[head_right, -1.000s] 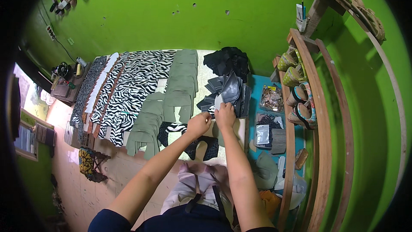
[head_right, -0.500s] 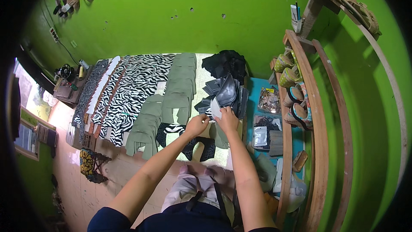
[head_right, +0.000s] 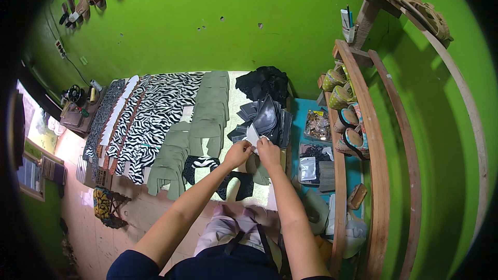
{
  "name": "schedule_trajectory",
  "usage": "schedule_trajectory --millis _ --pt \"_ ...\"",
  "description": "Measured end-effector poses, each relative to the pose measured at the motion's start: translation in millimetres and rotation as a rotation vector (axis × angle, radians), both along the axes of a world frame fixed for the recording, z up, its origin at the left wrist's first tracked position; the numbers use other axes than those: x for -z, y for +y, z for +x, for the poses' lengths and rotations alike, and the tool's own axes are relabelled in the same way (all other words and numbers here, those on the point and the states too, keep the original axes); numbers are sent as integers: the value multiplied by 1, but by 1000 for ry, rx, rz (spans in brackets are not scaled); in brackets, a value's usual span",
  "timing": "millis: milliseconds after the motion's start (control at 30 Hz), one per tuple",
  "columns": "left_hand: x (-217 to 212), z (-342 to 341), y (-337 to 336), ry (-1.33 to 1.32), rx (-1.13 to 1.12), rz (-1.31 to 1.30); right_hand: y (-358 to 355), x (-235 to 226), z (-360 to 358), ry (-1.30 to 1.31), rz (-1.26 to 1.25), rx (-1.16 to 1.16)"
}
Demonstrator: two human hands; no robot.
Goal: Sorting and stacking green and black fabric shoe upper components on a table.
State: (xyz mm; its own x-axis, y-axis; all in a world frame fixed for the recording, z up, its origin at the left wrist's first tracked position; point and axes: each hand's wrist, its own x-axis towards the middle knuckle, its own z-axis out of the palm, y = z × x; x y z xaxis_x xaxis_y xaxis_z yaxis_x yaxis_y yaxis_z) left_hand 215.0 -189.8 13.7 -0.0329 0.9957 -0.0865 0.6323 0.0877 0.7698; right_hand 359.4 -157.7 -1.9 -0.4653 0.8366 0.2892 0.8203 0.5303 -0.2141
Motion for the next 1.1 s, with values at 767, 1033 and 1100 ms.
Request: schedule_trajectory --millis 767,1033,1100 --pt "-19 8 -13 -339 -212 -6 -31 -40 8 156 400 -47" --pt "-18 -2 -5 -132 -324 77 -16 -75 14 403 367 244" --pt "-18 -3 1 -417 -332 -9 -13 -74 15 472 309 198"
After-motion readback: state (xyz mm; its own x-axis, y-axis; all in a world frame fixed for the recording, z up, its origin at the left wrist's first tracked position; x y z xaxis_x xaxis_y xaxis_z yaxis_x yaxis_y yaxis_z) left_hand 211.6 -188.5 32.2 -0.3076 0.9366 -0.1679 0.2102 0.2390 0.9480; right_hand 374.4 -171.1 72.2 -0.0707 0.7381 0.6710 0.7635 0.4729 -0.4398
